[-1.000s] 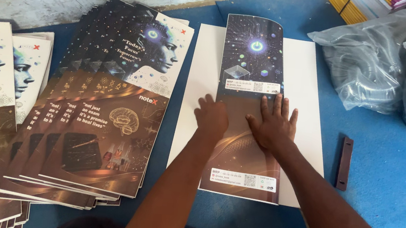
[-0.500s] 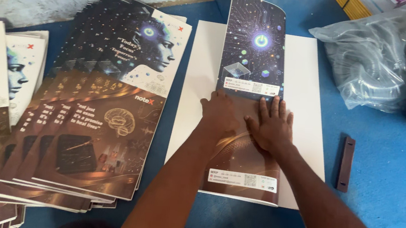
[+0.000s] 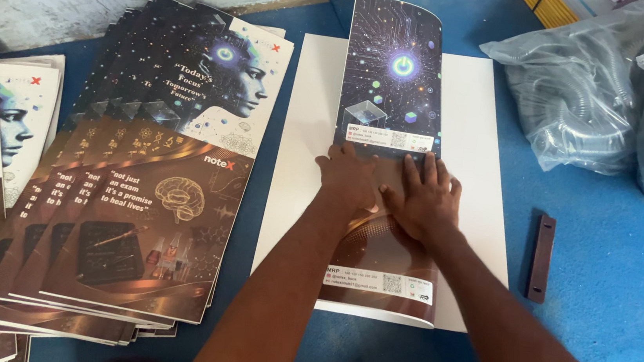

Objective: The person assembles notebooks by placing a cover sheet onto a blank sheet, folding it, and smoothing the edges with a tool. They repeat this process for multiple notebooks, stacking the finished ones.

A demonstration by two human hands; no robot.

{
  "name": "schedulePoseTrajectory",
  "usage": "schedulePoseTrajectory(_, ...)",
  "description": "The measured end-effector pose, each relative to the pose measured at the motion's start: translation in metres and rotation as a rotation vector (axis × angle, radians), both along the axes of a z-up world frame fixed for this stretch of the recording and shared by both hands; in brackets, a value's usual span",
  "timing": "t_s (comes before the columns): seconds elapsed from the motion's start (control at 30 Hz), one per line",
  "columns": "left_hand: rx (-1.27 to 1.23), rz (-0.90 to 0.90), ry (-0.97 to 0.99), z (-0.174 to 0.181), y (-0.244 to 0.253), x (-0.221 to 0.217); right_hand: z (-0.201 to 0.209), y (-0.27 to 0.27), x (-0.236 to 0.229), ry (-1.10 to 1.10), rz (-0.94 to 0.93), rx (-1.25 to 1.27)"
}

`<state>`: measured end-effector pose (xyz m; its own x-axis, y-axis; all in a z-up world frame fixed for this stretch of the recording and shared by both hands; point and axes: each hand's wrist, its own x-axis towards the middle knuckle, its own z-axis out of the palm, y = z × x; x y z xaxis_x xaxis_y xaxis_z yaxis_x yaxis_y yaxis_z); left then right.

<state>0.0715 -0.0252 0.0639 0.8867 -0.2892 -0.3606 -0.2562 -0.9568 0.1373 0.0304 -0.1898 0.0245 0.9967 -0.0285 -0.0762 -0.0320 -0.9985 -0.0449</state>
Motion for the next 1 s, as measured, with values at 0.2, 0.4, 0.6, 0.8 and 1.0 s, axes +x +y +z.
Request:
schedulePoseTrajectory(0.2, 0.009, -0.001, 0.004, -0.003, 0.001, 0.0, 0.036, 0.002, 0.009, 0.155, 0.005, -0.041)
schedulePoseTrajectory(0.4, 0.035, -0.003, 0.004, -0.005, 0.0, 0.0, 0.032, -0.027, 0.019, 0.117, 0.149, 0.123)
schedulePoseTrajectory(0.6, 0.049, 0.027, 0.019, -0.001, 0.004, -0.001, 0.018, -0.084, 0.008, 0.006, 0.233, 0.228)
schedulePoseTrajectory(0.8, 0.073, 0.046, 0.063, 0.006, 0.009, -0.003, 0.032, -0.116, -0.022, -0.02, 0.02, 0.171)
schedulePoseTrajectory(1.0, 0.053, 0.075, 0.09, 0.007, 0.012, -0.001, 0.046, -0.145, -0.052, 0.115, -0.444, 0.217)
